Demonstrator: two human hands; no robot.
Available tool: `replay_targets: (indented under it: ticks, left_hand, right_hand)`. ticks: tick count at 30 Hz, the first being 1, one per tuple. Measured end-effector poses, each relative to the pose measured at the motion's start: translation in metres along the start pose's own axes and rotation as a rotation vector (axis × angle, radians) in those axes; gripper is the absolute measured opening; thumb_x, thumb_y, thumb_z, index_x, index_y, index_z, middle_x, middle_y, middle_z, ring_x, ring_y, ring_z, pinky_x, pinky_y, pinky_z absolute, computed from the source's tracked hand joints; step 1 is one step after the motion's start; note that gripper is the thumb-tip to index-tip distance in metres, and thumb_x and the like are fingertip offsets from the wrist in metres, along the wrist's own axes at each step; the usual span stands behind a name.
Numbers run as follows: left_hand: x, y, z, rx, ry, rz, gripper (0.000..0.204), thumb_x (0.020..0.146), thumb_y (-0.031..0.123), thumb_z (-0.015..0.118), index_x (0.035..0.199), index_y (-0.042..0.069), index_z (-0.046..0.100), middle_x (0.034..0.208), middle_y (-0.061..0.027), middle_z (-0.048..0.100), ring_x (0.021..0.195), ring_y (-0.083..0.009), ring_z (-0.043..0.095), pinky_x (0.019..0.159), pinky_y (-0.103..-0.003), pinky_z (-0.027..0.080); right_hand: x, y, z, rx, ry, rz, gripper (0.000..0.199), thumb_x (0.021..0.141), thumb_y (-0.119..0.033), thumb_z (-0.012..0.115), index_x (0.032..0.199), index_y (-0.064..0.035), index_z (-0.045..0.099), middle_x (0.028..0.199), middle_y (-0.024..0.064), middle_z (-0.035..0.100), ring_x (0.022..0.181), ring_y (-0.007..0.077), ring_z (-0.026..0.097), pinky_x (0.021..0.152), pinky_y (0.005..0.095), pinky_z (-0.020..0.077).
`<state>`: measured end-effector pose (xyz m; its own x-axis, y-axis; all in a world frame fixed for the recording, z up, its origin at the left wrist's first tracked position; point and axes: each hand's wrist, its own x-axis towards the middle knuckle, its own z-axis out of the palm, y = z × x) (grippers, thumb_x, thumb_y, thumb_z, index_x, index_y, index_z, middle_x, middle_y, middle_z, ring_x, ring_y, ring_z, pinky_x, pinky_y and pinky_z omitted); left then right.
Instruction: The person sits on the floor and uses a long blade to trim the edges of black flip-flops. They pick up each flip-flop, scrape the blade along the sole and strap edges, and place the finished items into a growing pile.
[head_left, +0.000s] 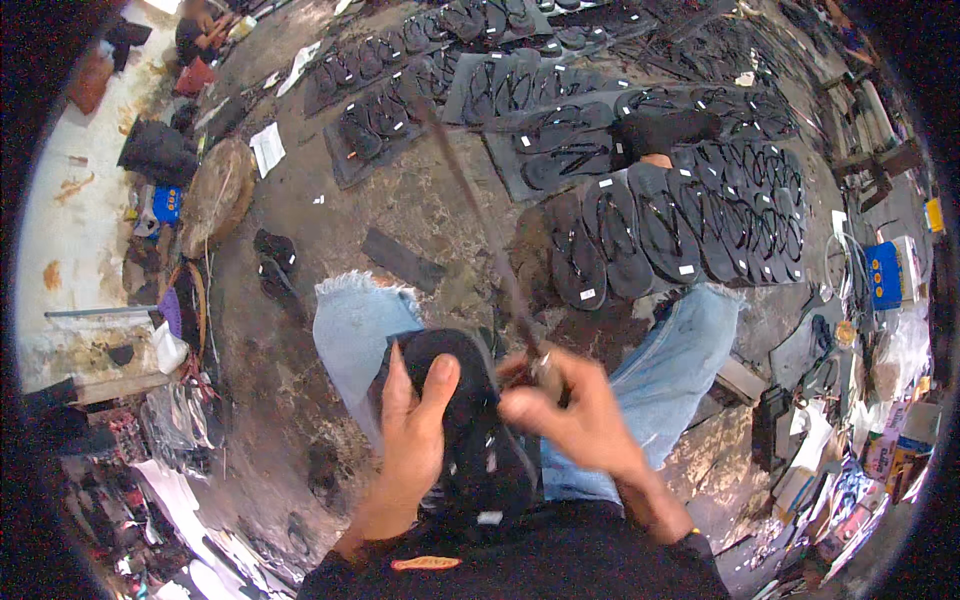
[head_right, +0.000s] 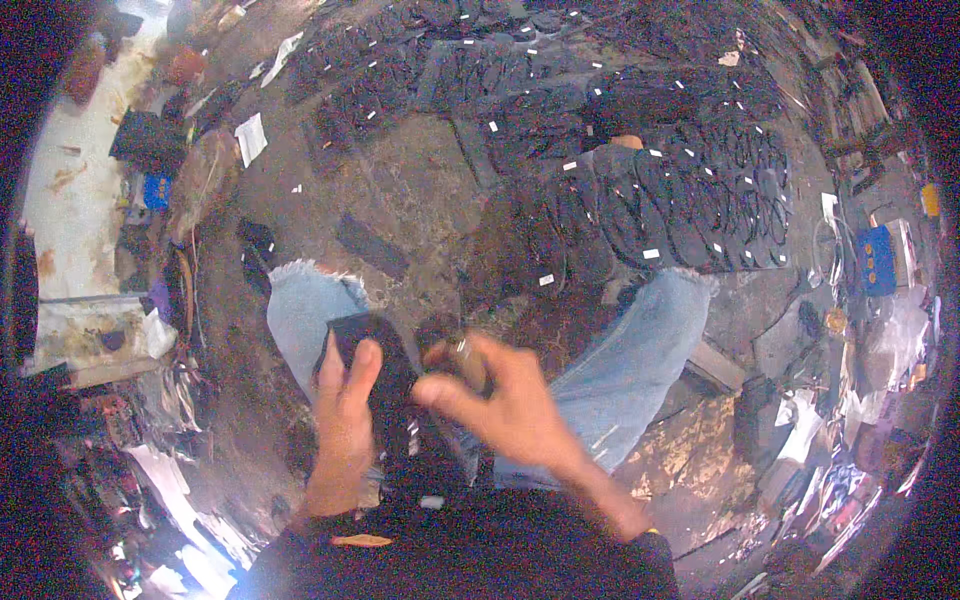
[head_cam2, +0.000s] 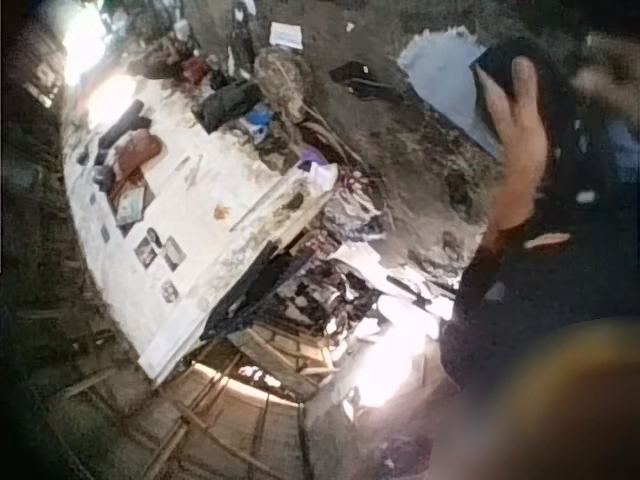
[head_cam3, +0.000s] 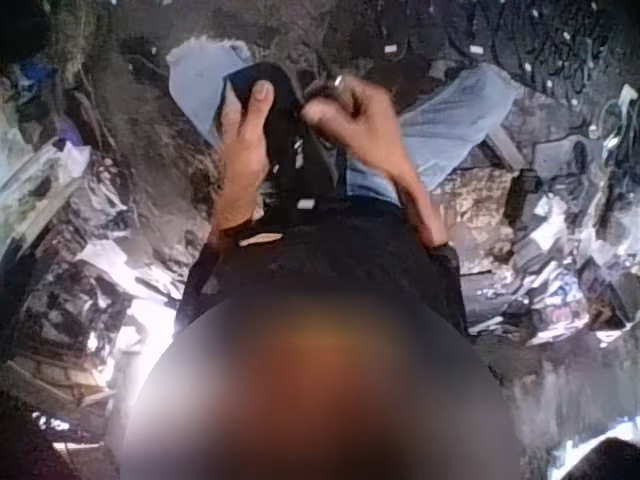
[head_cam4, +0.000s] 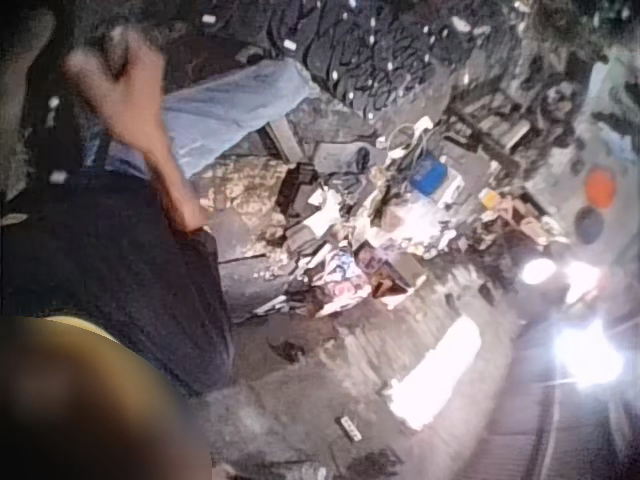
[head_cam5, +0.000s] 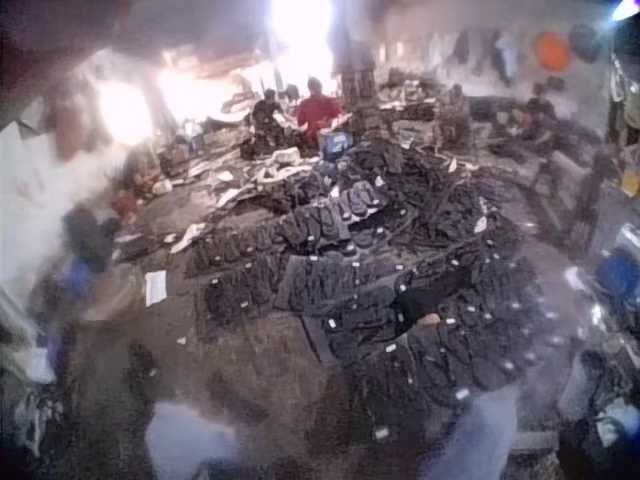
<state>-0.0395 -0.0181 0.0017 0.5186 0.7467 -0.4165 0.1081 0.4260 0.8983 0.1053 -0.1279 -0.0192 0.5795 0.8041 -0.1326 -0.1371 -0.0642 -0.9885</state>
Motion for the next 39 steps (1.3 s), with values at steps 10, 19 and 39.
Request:
replay_targets:
  ticks: [10, 19, 39]
  left_hand:
    - [0.027, 0.097, 0.035, -0.036, 0.429, 0.615, 0.047, 0.088, 0.015, 0.082, 0.127, 0.003, 0.058, 0.117, -0.0107, 0.067, 0.103, -0.0183, 0.065, 0.089, -0.034, 0.055]
    - [0.043, 0.013, 0.036, -0.75, -0.094, -0.03, 0.031, 0.09, 0.012, 0.08, 0.118, 0.01, 0.066, 0.113, -0.0068, 0.074, 0.102, -0.0226, 0.073, 0.088, -0.04, 0.064]
    - [0.011, -0.03, 0.023, -0.553, -0.165, -0.08, 0.053, 0.089, -0.001, 0.074, 0.137, 0.01, 0.056, 0.129, -0.0091, 0.066, 0.119, -0.0279, 0.066, 0.102, -0.046, 0.057]
  right_hand:
    - [-0.047, 0.006, -0.052, -0.041, 0.567, -0.173, 0.028, 0.096, -0.028, 0.075, 0.11, -0.004, 0.07, 0.073, 0.0001, 0.065, 0.059, 0.0057, 0.051, 0.053, 0.0247, 0.0416]
    - [-0.089, 0.037, -0.062, -0.353, 0.255, -0.188, 0.033, 0.106, -0.032, 0.054, 0.12, -0.0031, 0.063, 0.07, 0.0084, 0.061, 0.062, 0.0189, 0.063, 0.06, 0.0349, 0.0493]
    - [-0.068, 0.01, -0.087, -0.8, -0.099, 0.101, 0.036, 0.1, -0.044, 0.061, 0.105, -0.0085, 0.061, 0.077, 0.0221, 0.066, 0.076, 0.0454, 0.066, 0.064, 0.0534, 0.0488]
